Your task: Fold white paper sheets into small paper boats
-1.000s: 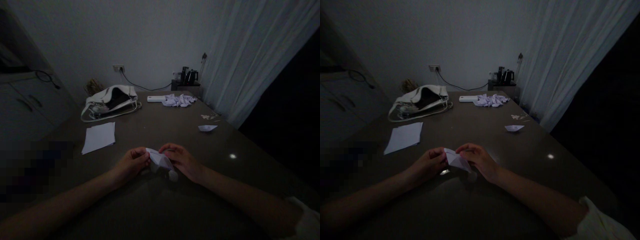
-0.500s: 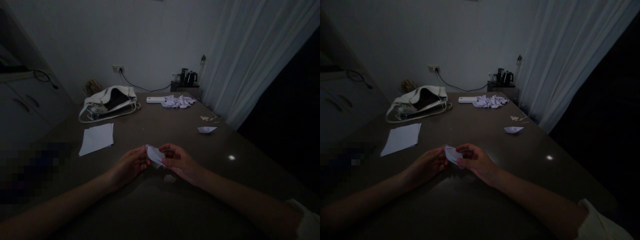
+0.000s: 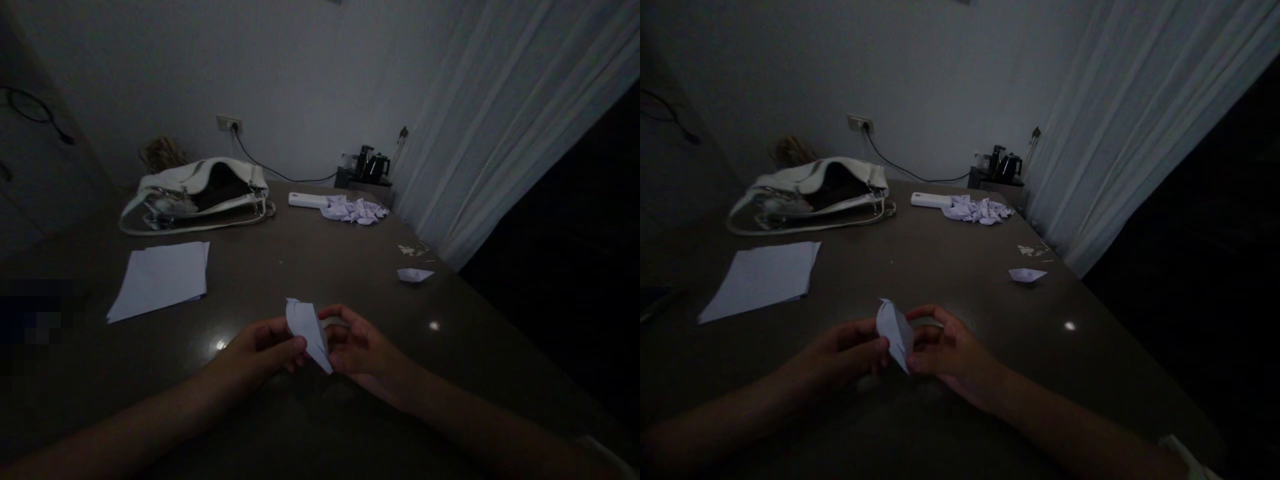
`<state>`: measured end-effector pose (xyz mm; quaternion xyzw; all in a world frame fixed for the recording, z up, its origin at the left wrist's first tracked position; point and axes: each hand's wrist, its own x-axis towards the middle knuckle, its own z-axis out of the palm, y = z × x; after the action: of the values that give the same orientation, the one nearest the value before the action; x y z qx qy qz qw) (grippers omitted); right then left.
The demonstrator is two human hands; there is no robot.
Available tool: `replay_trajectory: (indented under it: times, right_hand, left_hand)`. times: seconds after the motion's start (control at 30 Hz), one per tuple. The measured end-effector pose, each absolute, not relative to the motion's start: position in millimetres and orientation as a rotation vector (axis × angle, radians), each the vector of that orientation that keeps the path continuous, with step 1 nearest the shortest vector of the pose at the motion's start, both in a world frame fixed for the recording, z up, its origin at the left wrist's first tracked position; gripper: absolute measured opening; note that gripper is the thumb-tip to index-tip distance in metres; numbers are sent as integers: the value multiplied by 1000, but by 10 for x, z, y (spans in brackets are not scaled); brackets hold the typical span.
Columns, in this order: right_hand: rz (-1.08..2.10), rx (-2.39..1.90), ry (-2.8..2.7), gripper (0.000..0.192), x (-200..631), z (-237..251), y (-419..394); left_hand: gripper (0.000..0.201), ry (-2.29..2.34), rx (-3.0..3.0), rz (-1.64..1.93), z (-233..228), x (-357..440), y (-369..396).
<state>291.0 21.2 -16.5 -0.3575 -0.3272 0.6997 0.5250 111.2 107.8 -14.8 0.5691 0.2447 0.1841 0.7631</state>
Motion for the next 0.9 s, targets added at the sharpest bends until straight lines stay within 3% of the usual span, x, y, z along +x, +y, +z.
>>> replay_trajectory:
  times: [0.37,0.57,0.67,0.77,0.9]
  right_hand:
    - [1714,-912,-810,63,2955,-196,191]
    - [1748,-913,-743,64,2989,-177,192]
    - [1758,-918,-741,60,2986,-171,189]
    - [1774,-954,-752,59,2983,-157,183]
    - [1824,-935,-786,54,2987,-144,173]
  left_hand:
    - [29,444,1284,348,-227,1136,1130]
    - [34,513,1704,407,-145,1037,1041]
    - [4,313,2077,629,-165,954,1017]
    - [44,139,2298,655,-217,909,1011]
    - [41,180,2338,661,-236,903,1003]
